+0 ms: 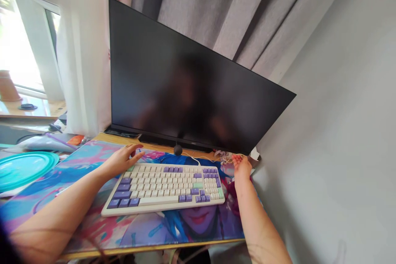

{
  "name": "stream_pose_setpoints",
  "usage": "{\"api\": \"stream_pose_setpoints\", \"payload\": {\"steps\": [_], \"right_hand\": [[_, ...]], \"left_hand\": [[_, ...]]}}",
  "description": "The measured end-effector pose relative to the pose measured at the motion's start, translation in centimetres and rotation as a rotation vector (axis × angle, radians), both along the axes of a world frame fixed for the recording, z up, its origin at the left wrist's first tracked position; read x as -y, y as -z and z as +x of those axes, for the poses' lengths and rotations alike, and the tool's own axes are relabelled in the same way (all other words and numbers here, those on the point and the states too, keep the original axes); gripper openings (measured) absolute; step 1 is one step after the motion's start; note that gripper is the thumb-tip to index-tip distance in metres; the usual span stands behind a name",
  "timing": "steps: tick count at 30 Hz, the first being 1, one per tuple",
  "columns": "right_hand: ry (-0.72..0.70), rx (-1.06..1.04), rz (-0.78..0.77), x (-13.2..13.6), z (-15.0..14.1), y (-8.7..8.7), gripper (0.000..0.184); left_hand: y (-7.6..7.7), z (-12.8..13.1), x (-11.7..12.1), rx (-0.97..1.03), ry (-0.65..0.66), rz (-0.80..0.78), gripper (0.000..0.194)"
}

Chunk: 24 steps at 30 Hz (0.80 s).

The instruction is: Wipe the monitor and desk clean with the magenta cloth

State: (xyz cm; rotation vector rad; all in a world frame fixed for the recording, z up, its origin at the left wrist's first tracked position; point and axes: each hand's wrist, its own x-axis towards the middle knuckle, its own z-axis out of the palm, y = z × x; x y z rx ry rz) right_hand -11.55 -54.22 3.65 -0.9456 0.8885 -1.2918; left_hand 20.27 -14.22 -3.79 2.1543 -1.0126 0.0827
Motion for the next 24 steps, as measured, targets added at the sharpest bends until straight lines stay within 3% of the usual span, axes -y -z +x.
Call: {"api": "stream_pose_setpoints", "payload": {"steps": [5, 10, 18, 24], "right_hand": [[-0.026, -0.053, 0.027, 0.9, -2.1, -2.5, 0.018], [-0.163, -0.106, 0.007, 0.4, -2.3, -3.0, 0.016], [-0.45, -0.185, -0.087, -1.7, 0.4, 0.0, 0.008], [-0.432, -0.379, -0.242, -0.7, 3.9, 2.8, 0.015]], "left_hand": [[-0.2, 0.1, 0.1, -0.023, 0.01, 0.003, 0.072], [0.1, 0.3, 0.2, -0.036, 0.018, -0.003, 0.076], [0.1, 0.3, 0.1, -0.026, 0.002, -0.016, 0.07], [0.3, 0.3, 0.2, -0.031, -0.002, -0.009, 0.069]]}}
